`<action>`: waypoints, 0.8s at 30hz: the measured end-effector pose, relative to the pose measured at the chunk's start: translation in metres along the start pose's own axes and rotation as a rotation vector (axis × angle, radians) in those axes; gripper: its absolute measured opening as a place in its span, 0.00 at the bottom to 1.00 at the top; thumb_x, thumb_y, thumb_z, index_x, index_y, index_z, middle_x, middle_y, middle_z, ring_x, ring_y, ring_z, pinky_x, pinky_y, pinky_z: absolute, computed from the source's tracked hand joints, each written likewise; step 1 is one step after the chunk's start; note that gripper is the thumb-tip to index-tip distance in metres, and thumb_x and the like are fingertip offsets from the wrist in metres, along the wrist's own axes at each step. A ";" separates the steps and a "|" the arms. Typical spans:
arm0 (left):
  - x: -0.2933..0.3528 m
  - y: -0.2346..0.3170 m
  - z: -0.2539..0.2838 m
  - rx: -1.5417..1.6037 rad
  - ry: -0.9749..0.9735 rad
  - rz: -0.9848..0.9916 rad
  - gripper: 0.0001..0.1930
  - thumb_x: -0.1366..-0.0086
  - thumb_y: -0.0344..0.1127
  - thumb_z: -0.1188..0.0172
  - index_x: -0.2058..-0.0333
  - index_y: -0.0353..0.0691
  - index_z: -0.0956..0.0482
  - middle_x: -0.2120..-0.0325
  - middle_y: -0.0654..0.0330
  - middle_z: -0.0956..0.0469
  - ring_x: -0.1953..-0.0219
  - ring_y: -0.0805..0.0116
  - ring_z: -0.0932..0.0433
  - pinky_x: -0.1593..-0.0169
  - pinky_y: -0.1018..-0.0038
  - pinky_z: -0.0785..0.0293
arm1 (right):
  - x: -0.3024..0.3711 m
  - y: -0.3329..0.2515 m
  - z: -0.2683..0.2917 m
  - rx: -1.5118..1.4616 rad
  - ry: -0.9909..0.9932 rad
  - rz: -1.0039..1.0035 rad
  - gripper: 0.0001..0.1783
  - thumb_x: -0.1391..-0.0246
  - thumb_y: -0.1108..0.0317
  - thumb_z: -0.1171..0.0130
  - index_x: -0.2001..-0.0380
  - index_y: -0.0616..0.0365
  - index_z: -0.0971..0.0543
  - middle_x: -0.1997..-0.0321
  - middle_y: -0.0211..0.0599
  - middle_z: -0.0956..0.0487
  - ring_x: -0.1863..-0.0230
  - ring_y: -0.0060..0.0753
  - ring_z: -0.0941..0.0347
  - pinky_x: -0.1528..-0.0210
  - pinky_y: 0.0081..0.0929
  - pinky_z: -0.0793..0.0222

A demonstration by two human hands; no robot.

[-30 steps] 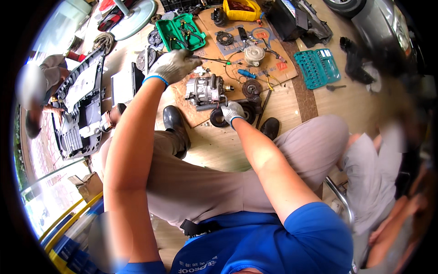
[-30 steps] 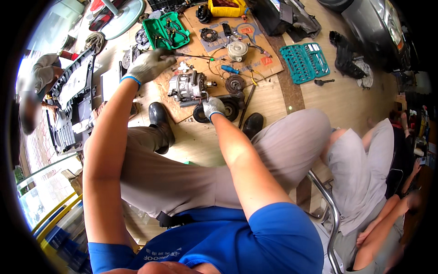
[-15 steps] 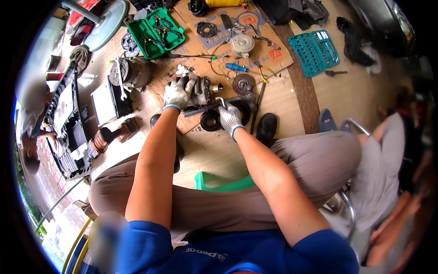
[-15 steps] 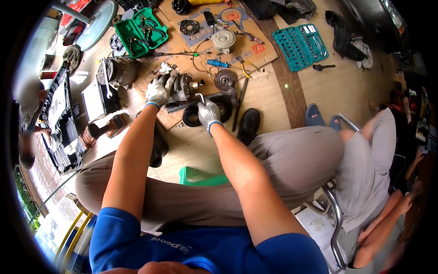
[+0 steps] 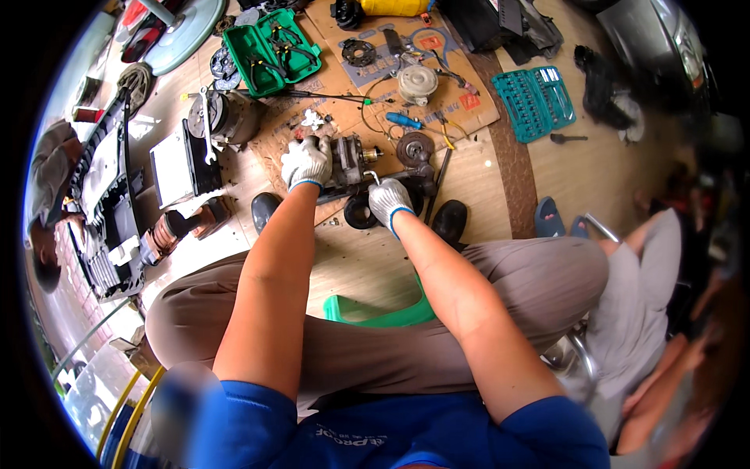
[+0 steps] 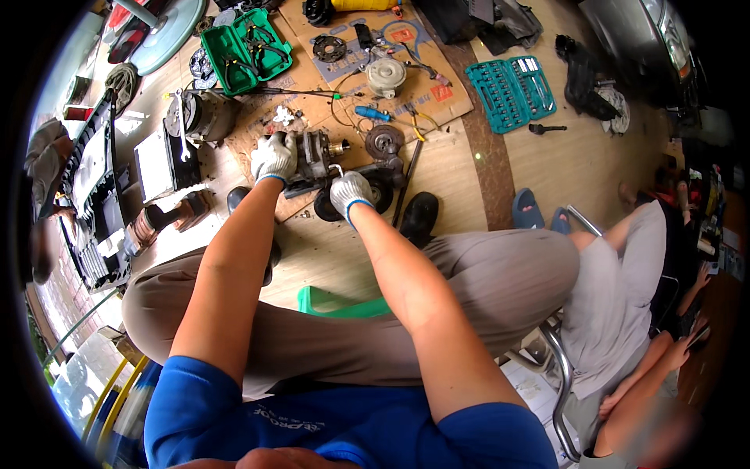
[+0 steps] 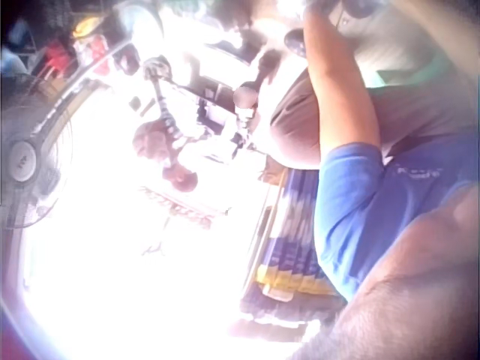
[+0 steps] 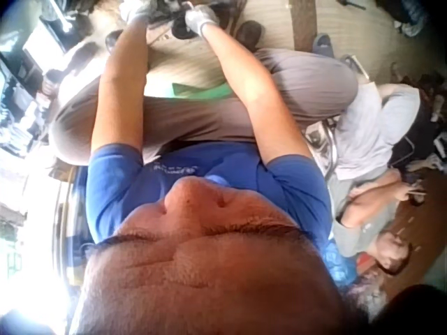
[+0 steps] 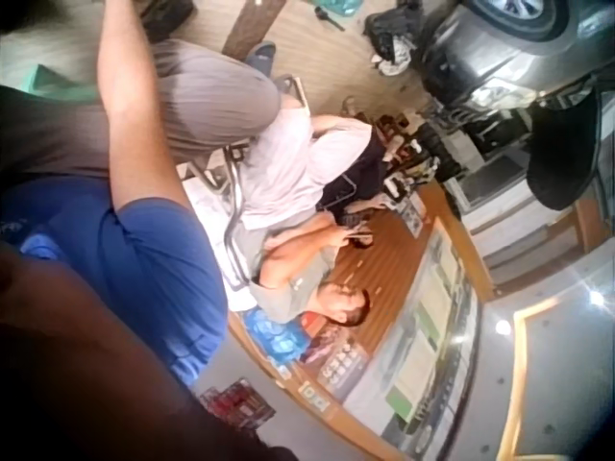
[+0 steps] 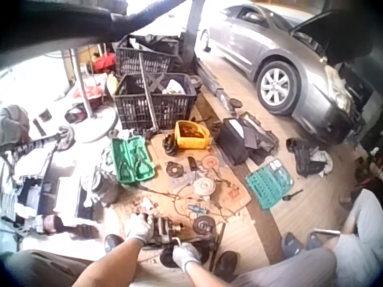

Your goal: The person disassembles an alternator by hand and with tools while sitting on a stool on the floor, removing bolts and various internal components.

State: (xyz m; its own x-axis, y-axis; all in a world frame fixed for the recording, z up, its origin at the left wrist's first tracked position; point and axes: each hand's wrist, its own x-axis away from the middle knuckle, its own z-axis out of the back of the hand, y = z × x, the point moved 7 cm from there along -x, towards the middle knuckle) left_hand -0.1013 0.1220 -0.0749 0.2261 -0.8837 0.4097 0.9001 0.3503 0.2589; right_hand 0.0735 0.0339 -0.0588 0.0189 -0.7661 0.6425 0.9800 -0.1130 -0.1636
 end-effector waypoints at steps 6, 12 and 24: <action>-0.022 -0.017 -0.009 0.076 0.012 0.030 0.28 0.32 0.60 0.55 0.48 0.46 0.21 0.46 0.40 0.28 0.46 0.39 0.27 0.45 0.52 0.28 | 0.003 0.014 -0.001 -0.448 0.136 -0.306 0.18 0.41 0.58 0.51 0.63 0.61 0.18 0.59 0.58 0.19 0.54 0.59 0.22 0.50 0.47 0.27; -0.026 -0.025 -0.012 0.109 -0.017 0.075 0.28 0.31 0.59 0.56 0.48 0.43 0.21 0.45 0.42 0.27 0.43 0.41 0.28 0.42 0.53 0.30 | -0.009 0.016 -0.021 -0.404 0.113 -0.280 0.18 0.41 0.57 0.51 0.65 0.61 0.18 0.61 0.59 0.19 0.56 0.60 0.22 0.51 0.47 0.26; -0.002 0.017 0.003 -0.047 0.039 -0.582 0.34 0.33 0.63 0.54 0.35 0.49 0.35 0.34 0.50 0.37 0.31 0.46 0.42 0.32 0.51 0.46 | -0.018 -0.033 -0.021 0.585 -0.014 0.350 0.15 0.44 0.67 0.48 0.63 0.56 0.13 0.61 0.41 0.14 0.57 0.41 0.18 0.55 0.37 0.25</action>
State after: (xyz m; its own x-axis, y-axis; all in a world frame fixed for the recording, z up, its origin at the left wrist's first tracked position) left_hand -0.0878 0.1309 -0.0690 -0.2975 -0.9378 0.1789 0.8959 -0.2095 0.3917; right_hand 0.0367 0.0382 -0.0810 0.3534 -0.6862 0.6358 0.8614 0.5038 0.0649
